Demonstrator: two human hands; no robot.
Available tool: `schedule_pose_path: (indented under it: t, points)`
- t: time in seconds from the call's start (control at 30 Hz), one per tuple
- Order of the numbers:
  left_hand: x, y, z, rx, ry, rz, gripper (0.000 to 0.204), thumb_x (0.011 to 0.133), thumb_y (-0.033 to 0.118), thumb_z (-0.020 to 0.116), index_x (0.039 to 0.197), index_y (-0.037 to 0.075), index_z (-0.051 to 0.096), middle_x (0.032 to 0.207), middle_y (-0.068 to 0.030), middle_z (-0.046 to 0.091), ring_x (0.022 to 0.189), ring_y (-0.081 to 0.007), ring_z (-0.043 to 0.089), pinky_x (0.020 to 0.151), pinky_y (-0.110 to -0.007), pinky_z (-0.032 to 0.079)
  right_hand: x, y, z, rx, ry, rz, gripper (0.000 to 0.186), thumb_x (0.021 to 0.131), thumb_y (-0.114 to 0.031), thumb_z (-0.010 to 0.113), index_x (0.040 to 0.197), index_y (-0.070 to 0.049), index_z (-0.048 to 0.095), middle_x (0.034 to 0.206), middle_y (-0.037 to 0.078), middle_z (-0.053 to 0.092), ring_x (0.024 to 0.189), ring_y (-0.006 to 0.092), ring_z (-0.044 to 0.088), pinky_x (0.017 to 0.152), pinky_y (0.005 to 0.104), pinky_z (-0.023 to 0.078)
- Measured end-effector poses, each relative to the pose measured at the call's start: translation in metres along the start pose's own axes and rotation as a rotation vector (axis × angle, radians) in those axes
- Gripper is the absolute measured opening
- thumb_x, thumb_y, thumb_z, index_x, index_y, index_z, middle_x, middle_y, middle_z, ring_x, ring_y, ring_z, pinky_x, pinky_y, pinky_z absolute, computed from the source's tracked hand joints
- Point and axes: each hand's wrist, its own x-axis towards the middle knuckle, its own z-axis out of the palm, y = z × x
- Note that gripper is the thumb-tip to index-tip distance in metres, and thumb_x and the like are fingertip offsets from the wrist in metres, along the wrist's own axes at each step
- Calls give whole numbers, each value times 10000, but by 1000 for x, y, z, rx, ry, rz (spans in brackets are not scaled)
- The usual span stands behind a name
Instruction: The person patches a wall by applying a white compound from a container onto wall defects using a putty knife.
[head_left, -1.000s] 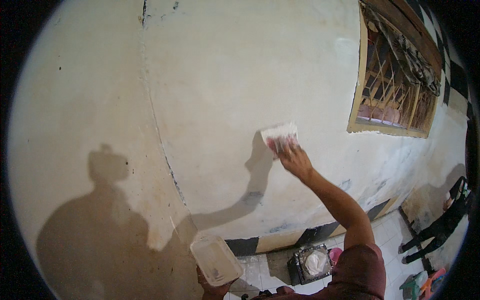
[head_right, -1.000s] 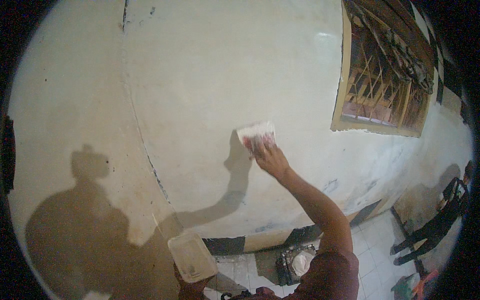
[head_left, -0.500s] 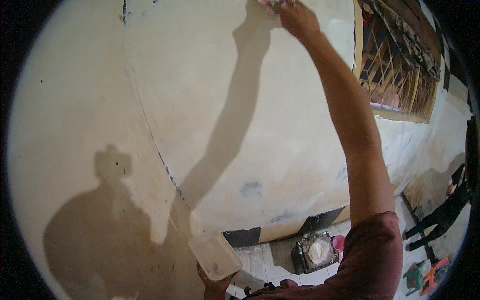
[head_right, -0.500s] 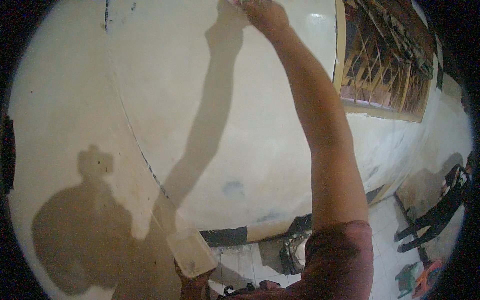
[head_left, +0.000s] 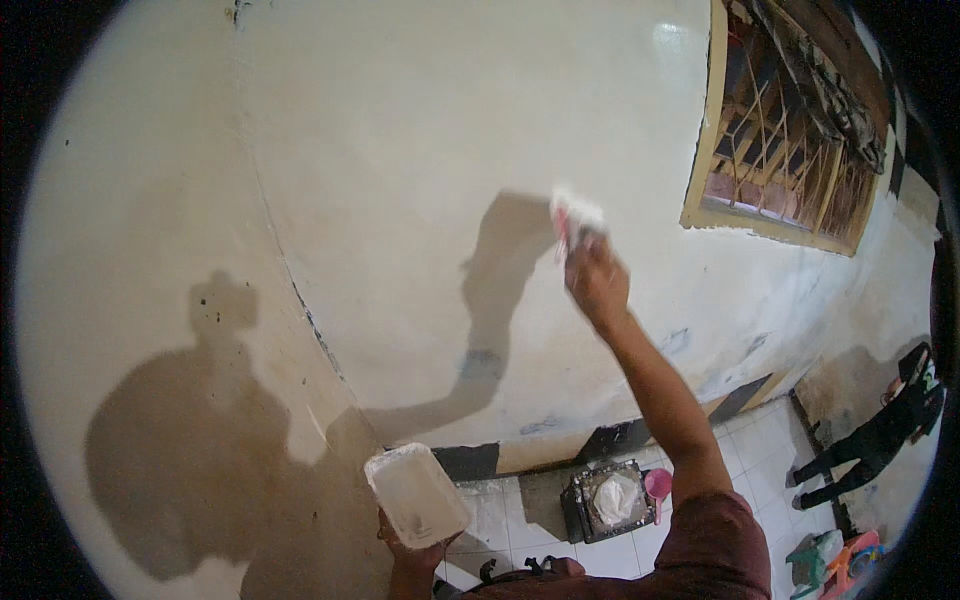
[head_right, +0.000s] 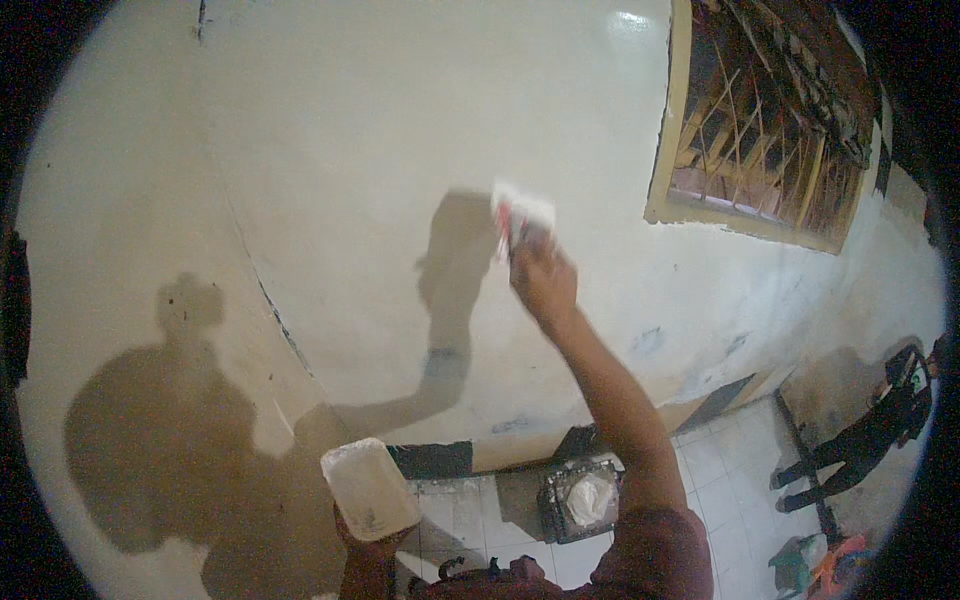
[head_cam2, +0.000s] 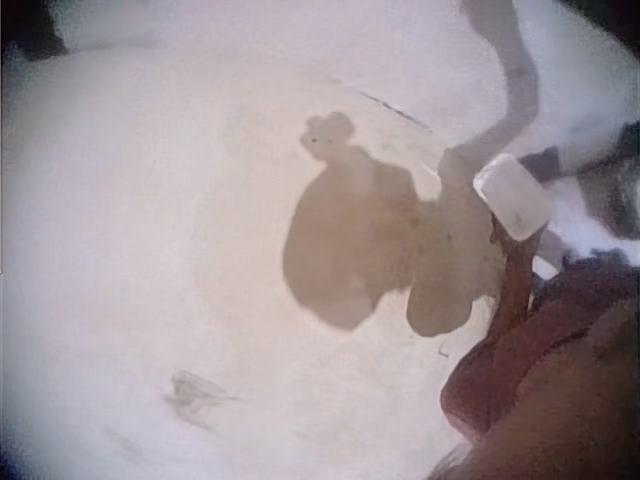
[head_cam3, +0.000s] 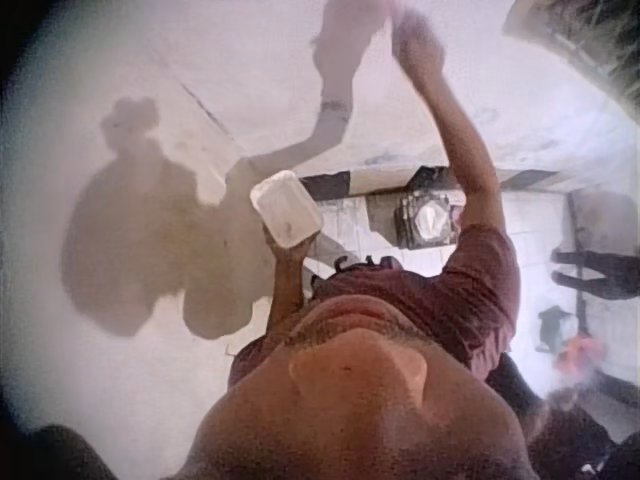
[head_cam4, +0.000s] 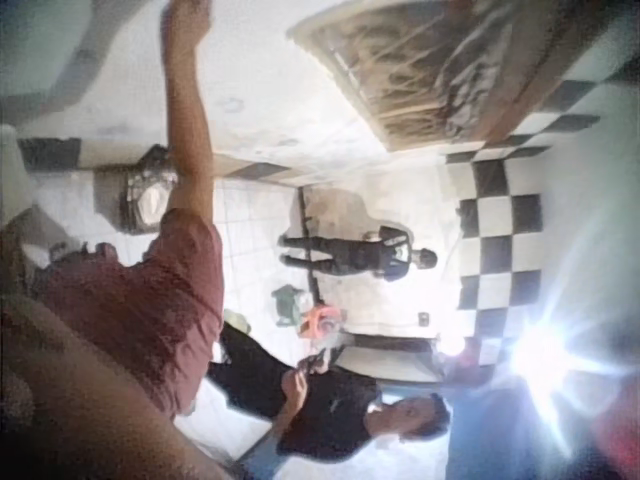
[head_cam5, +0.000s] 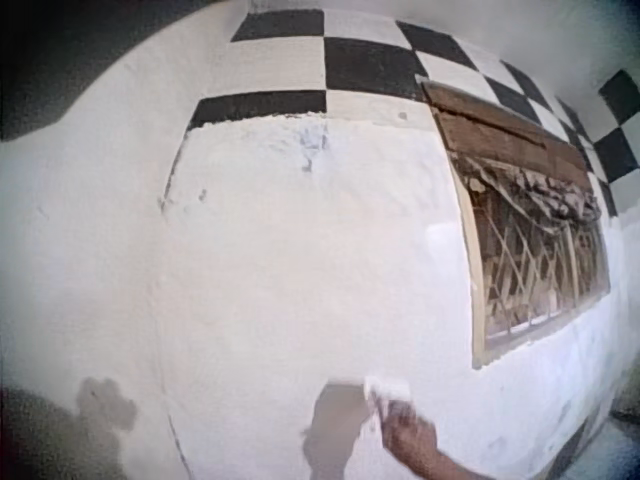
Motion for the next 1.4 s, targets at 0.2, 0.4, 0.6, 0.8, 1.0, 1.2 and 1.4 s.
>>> schedule_pose_path:
  t: [0.2,0.4,0.6,0.8,1.0,1.2,1.4]
  points:
    - [1,-12,14,-127,-117,2,748,847,655,484,1444,216,378,1392,-98,484,1237,-388,501,916,-667,457,117,18,17,88,221,327,299,792,-115,646,1074,-27,603,1046,158,573,804,317,647,649,449,551]
    - [-5,-10,19,-48,-88,1,766,848,667,480,1446,201,374,1392,-100,484,1241,-387,497,937,-668,442,84,-124,59,226,-297,-40,362,840,-95,544,1157,78,572,1256,382,495,1150,504,532,989,590,423]
    - [0,-9,24,-158,-99,-20,765,849,660,481,1448,197,370,1396,-102,482,1239,-384,498,969,-657,417,74,-112,-4,359,-333,-95,268,884,-139,514,1114,-49,615,1184,236,588,977,380,647,715,466,576]
    - [7,-12,25,-84,-85,-8,725,863,629,483,1433,191,397,1383,-106,499,1238,-377,505,967,-654,420,257,-1,-44,-5,243,-110,178,941,-153,477,975,-132,651,971,113,648,820,332,651,688,459,539]
    - [20,-17,15,-16,-99,16,690,900,614,438,1438,190,361,1431,-94,434,1271,-349,456,1038,-614,369,209,41,19,-64,-69,-87,239,928,-210,503,1098,-106,636,1169,131,630,1038,313,634,821,426,545]
    - [21,-24,25,50,-152,10,709,869,600,479,1432,175,396,1366,-128,505,1231,-402,503,930,-671,439,-72,-17,39,105,-421,-167,339,836,-95,559,1169,-59,609,1344,194,527,1190,386,552,918,471,519]
    - [25,-14,28,-353,-194,-239,789,814,656,508,1434,183,388,1377,-132,489,1236,-415,494,930,-700,416,19,-28,-9,236,-238,-162,304,809,-74,576,1099,-94,662,1260,136,594,1149,322,592,922,452,516]
